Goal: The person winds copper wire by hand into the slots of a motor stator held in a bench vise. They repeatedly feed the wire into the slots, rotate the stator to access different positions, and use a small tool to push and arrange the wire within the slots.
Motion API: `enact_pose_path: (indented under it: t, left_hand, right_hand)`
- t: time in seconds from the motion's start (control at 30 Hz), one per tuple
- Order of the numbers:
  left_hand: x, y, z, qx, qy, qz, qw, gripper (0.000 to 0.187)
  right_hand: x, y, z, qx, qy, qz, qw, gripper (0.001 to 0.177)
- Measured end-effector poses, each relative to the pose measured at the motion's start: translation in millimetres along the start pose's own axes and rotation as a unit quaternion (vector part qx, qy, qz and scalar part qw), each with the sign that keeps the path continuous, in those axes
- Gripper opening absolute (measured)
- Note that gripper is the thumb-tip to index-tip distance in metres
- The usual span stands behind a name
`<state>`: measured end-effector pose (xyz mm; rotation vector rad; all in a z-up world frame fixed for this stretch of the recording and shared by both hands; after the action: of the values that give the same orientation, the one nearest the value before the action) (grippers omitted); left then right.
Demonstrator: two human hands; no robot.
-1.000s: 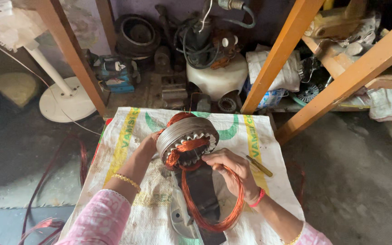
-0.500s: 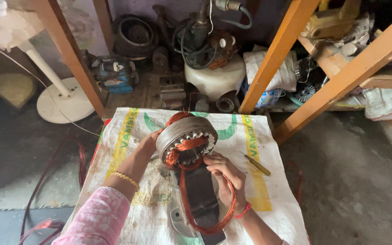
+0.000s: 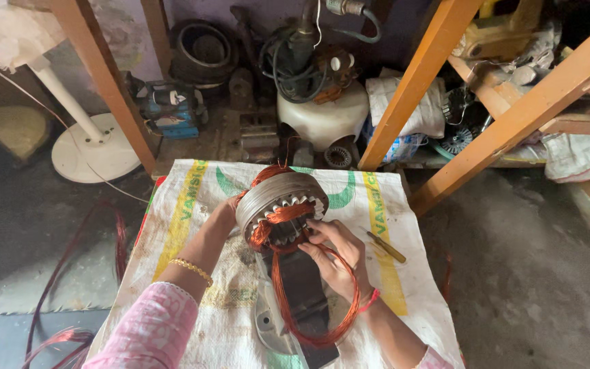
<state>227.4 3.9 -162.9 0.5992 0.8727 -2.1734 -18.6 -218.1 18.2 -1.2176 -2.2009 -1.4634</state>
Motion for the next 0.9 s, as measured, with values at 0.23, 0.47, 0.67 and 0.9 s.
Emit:
enact_pose_path:
  t: [0.23,0.47,0.67,0.9]
  left_hand:
    - [-0.9,-5.0,-0.9,-0.003,0.0,0.005,1.0,0.027]
    - [-0.2,-6.9,4.2,-0.004,0.003,0.003,1.0,0.027]
    - [-5.3,-11.0,7.8,-0.004,0.007,0.008,1.0,0.027]
    - [-3.2,-12.7,10.9,-0.015,0.009,0.01,1.0,0.027]
  right_hand:
    - [8.9,-5.0,9.4,-0.049,-0.085,-0.07,0.993,0.034]
    - [22.6,-6.2,1.8,-0.029,-0.166,-0.16,0.972,0.031]
    - [36.2,-6.4,1.7,-0.044,-0.2,-0.137,0.969,0.034]
    - [31.8,-17.6,6.9,-0.063,-0.157,-0.082,0.982,0.037]
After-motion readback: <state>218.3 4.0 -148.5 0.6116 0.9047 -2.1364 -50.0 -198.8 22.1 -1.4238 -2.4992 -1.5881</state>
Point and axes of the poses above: each hand's wrist, its own y-axis towards the middle knuckle, its own z-axis out of the palm, x = y × z, the point moved 2 cm from there along y, towards the middle knuckle, and after that the axes turned 8 degrees about -y, right-handed, at the moved point
